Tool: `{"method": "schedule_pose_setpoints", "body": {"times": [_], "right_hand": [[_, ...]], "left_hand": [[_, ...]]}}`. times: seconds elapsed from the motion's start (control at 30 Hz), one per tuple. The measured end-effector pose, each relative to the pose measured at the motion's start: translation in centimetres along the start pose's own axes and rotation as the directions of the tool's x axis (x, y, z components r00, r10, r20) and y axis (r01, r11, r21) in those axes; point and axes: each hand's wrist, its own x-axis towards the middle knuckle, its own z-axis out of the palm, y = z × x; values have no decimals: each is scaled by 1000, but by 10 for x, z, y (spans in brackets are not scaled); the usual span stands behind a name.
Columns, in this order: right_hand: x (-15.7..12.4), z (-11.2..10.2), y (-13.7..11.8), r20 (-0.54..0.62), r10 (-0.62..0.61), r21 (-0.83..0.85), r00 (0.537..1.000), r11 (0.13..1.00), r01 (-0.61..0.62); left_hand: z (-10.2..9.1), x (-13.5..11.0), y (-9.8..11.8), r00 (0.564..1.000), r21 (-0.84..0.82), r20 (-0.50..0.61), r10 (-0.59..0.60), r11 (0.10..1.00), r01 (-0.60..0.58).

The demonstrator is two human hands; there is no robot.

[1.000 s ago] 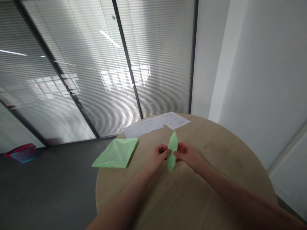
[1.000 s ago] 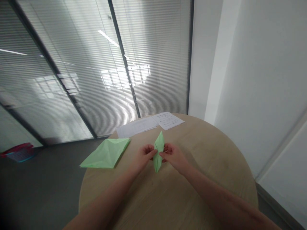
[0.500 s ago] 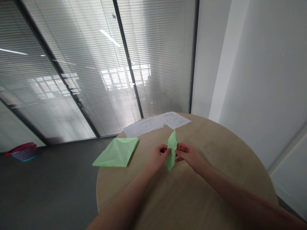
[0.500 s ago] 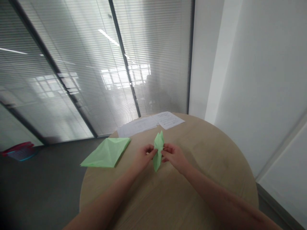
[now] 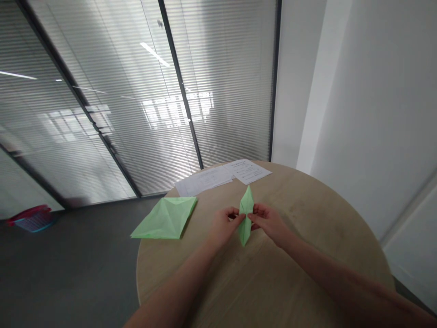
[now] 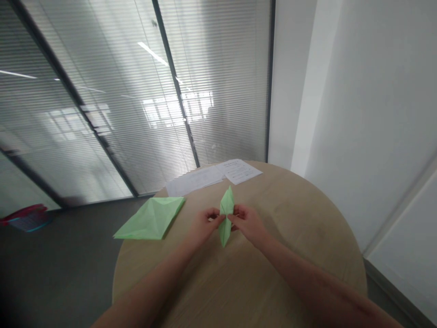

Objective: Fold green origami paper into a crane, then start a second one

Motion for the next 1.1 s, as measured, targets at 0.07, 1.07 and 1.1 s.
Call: {"method": "schedule_pose_setpoints", "body": {"times": [0.07,1.07,1.1], "right_hand": [[-2,1,-3,9,-6,19,1000,1000,6],[-2,-2,3,20,-28,182,999,983,24],[-2,-2,3,22,-27,177,999,984,23]], "left_hand": [[-1,1,-1,1000,-49,10,-17,999,17],[0,-2,3,956,-500,251,-153,825,263],[0,-2,3,956,-498,252,-154,826,264]]}}
